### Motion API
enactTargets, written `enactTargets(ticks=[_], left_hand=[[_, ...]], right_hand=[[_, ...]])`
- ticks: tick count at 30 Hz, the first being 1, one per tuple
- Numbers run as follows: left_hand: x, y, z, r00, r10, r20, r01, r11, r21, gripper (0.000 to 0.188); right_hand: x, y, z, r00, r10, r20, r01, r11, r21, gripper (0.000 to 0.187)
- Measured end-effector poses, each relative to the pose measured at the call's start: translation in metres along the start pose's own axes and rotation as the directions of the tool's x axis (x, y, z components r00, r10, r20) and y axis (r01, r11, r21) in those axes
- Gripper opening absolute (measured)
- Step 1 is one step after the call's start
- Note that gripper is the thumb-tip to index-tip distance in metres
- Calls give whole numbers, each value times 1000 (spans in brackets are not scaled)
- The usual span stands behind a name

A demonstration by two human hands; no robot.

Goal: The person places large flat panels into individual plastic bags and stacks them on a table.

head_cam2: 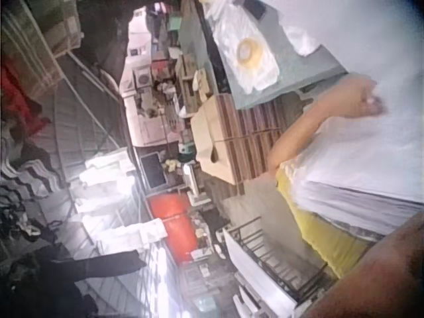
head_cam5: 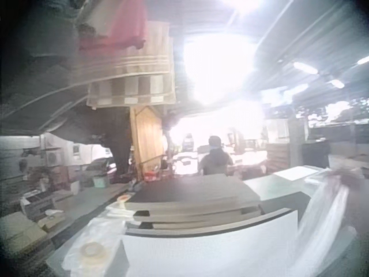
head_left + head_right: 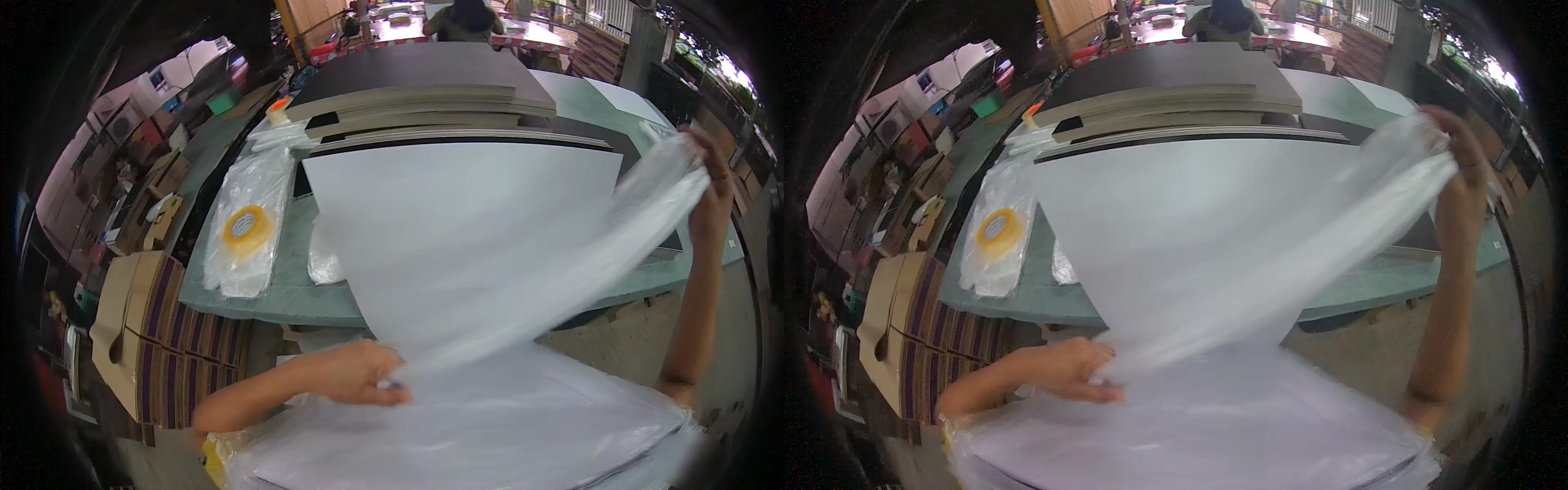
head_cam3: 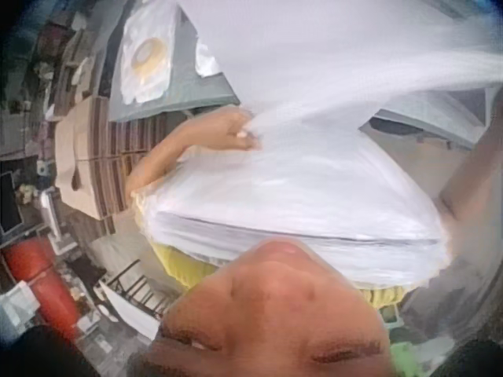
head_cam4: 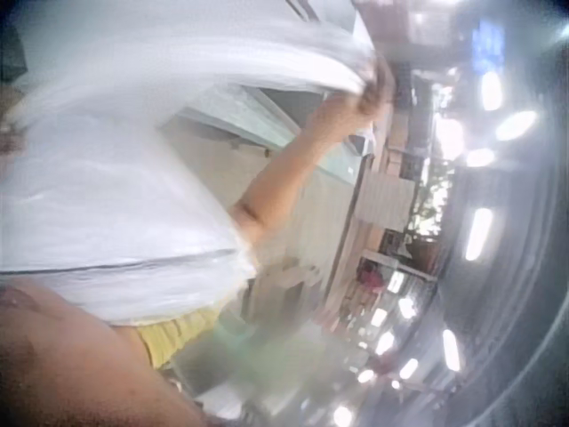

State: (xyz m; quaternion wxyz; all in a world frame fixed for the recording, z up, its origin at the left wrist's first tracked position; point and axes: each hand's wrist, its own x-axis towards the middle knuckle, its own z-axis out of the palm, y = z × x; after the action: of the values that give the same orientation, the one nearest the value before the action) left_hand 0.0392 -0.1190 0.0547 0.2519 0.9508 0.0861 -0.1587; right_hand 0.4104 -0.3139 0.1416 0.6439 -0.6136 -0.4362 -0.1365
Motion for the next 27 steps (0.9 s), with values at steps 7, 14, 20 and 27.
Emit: enactTargets(ticks=[7,14,20,27], left_hand=[[-14,-71,-75,-12,-295,-956,420,866,-272,32],[18,-36,-88,297,-57,-953,93,995,-30,60],[-7,-75,-96,395,-103,-913,-71,987,-142,32],[-5,-108,-18,810,-106,-577,-483,437,-759,33]], right_hand=[[-53,30,35,925,8,380,142,920,-365,63],[-25,53,21,900,-219,376,372,837,-402,64],[-22,62,-14,835,185,518,-391,862,322,37],[-119,151,-18,476,395,786,-864,376,334,43]])
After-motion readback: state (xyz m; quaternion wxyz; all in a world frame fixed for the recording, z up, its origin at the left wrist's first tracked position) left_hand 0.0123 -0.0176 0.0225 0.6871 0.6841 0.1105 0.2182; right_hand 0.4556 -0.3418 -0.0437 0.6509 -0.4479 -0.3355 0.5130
